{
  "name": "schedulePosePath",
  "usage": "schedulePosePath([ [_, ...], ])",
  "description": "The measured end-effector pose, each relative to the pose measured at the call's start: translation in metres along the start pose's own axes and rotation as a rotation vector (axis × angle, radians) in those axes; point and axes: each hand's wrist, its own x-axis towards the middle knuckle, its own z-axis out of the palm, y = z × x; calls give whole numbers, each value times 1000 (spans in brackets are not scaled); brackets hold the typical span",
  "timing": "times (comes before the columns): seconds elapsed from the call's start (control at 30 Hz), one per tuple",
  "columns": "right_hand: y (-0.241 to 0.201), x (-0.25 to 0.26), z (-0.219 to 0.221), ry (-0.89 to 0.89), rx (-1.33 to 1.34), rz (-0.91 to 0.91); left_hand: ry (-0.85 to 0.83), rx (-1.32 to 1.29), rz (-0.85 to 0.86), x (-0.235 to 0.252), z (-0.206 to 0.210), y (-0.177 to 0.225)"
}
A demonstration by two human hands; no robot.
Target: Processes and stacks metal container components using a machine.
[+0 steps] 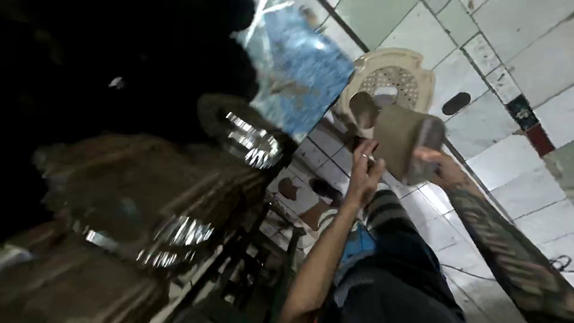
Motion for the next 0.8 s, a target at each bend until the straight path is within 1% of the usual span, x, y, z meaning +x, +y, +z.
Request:
schedulePosePath([
  [0.1,8,-84,36,-301,21,14,-26,-325,7,-87,-22,-11],
  [0.13,19,-105,51,-453,64,29,-38,-398,20,-119,-33,-17],
  [0.17,33,-116,67,-612,100,50,-30,-441,52,-149,-46,-22],
  [0.2,46,-123,88,-709,91,76,-8,-484,84,-177,-62,-29],
  [0.27,76,-139,133,-812,21,177,74,-563,97,-240,-93,-45],
  [0.37,125,-168,206,-729,-228,294,208,-670,132,-336,-148,-75],
  [0.4,140,-171,224,-780,-260,334,247,-703,162,-364,-161,-85],
  [0.47,165,-172,253,-984,-252,410,299,-789,212,-416,-182,-104],
  [0.53,179,-175,302,-1122,-288,513,326,-863,277,-458,-201,-117],
  [0.6,194,-177,335,-1247,-273,571,393,-918,340,-490,-211,-124],
  [0.67,205,-175,365,-1430,-306,600,467,-906,398,-509,-219,-125],
  [0.7,207,-178,382,-1452,-378,593,504,-871,428,-514,-224,-127],
  [0.73,208,-185,399,-1391,-478,573,538,-807,448,-516,-229,-130],
  [0.8,214,-210,432,-1064,-709,457,593,-650,428,-517,-239,-130],
])
